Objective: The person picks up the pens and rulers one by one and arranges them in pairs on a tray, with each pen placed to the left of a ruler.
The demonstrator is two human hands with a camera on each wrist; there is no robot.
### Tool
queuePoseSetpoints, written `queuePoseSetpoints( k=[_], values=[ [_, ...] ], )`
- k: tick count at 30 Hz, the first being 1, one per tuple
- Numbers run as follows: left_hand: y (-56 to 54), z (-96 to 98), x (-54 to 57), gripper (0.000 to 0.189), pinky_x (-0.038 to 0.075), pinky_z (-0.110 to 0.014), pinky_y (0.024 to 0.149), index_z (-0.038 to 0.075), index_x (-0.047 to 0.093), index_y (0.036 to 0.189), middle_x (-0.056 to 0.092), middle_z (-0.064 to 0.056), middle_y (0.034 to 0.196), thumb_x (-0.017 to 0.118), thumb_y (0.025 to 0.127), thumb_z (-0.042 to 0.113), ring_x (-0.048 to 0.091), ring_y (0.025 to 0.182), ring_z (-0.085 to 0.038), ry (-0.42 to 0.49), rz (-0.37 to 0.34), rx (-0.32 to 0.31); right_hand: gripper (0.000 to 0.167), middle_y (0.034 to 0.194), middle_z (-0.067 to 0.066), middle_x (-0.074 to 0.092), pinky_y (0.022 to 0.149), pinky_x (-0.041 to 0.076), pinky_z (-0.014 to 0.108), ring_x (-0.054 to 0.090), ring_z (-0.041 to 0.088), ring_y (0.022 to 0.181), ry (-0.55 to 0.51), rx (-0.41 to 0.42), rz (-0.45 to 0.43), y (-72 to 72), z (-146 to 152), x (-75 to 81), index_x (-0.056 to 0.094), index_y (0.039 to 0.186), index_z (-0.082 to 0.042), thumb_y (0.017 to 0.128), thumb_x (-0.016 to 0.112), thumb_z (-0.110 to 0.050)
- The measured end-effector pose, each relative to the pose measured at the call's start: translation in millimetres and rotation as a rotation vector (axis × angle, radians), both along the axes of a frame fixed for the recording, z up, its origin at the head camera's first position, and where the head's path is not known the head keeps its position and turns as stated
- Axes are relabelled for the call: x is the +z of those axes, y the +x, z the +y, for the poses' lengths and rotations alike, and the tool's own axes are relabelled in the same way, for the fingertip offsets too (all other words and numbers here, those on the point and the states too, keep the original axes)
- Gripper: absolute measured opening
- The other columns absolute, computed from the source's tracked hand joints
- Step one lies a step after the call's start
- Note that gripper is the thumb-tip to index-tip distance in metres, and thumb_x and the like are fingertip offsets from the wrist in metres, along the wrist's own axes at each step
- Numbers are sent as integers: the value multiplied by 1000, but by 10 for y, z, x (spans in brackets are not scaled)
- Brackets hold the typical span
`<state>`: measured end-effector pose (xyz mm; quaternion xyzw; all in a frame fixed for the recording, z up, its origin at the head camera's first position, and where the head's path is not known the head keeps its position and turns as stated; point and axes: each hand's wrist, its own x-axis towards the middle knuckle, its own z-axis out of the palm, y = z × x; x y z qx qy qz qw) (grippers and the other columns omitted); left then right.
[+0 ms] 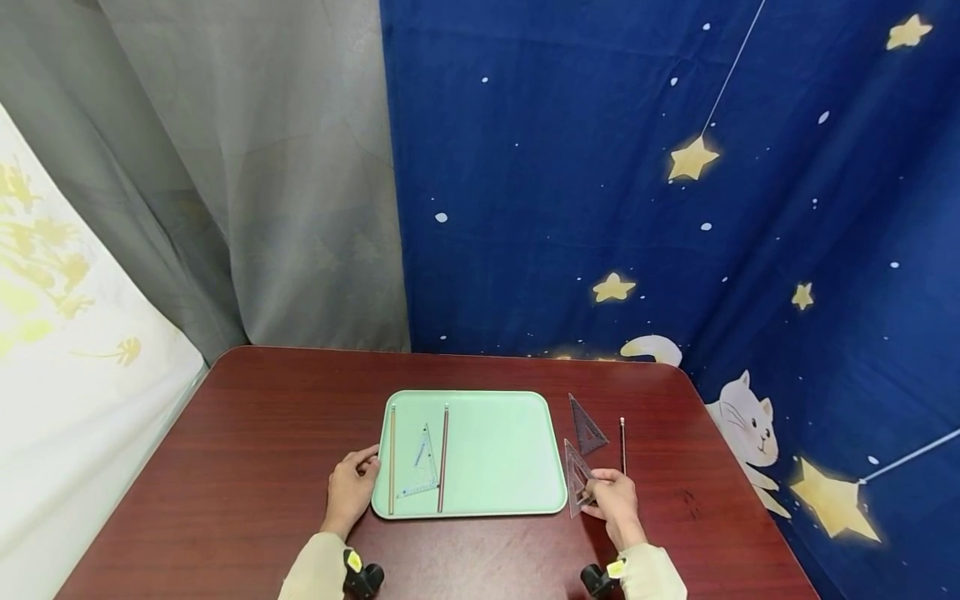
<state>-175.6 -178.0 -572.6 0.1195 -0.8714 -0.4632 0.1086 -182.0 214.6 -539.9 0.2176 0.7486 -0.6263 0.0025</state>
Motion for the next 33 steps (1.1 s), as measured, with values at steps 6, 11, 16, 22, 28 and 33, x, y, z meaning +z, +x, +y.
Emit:
queuePoseSetpoints(
  k=[6, 11, 16, 22, 28, 33],
  values=[
    [5, -8, -9, 29, 40, -25, 67, 3, 67, 119, 65, -7, 92, 58, 92, 8, 54, 72, -8, 4, 3, -4, 37, 80, 11, 58, 53, 54, 27, 61, 12, 62, -71, 9, 5, 8, -16, 72, 46, 114, 16, 78, 51, 8],
    [7, -10, -7, 29, 41, -25, 67, 3, 67, 119, 65, -7, 91, 58, 92, 8, 54, 73, -9, -1, 8, -9, 35, 81, 10, 60, 56, 55, 28, 63, 10, 66, -98, 29, 19, 12, -65, 140, 44, 117, 16, 83, 50, 6],
    [10, -11, -7, 29, 42, -26, 67, 3, 66, 120, 65, -7, 91, 58, 92, 9, 55, 74, -10, -1, 8, -16, 35, 80, 8, 62, 59, 55, 27, 63, 10, 67, -154, 43, 35, 15, -140, 199, 43, 118, 15, 86, 51, 6],
    [8, -12, -4, 29, 42, -27, 68, 3, 66, 120, 65, -7, 91, 58, 92, 9, 56, 74, -11, 2, 4, -11, 32, 83, 8, 62, 58, 54, 27, 62, 10, 69, -179, 55, 46, 31, -262, 211, 44, 116, 14, 86, 53, 5],
    [-8, -6, -17, 29, 42, -28, 69, 3, 67, 120, 65, -7, 92, 58, 93, 10, 56, 75, -11, 0, 3, -13, 32, 79, 5, 61, 59, 54, 27, 60, 11, 69, -192, 73, 38, 37, -376, 171, 45, 114, 13, 85, 54, 5],
    [-11, -8, -30, 29, 42, -27, 69, 4, 67, 119, 65, -6, 92, 58, 92, 10, 56, 75, -10, -1, 4, -5, 31, 81, 6, 61, 61, 55, 29, 61, 10, 70, -211, 104, 51, 54, -448, 144, 43, 114, 14, 87, 53, 5]
  ],
)
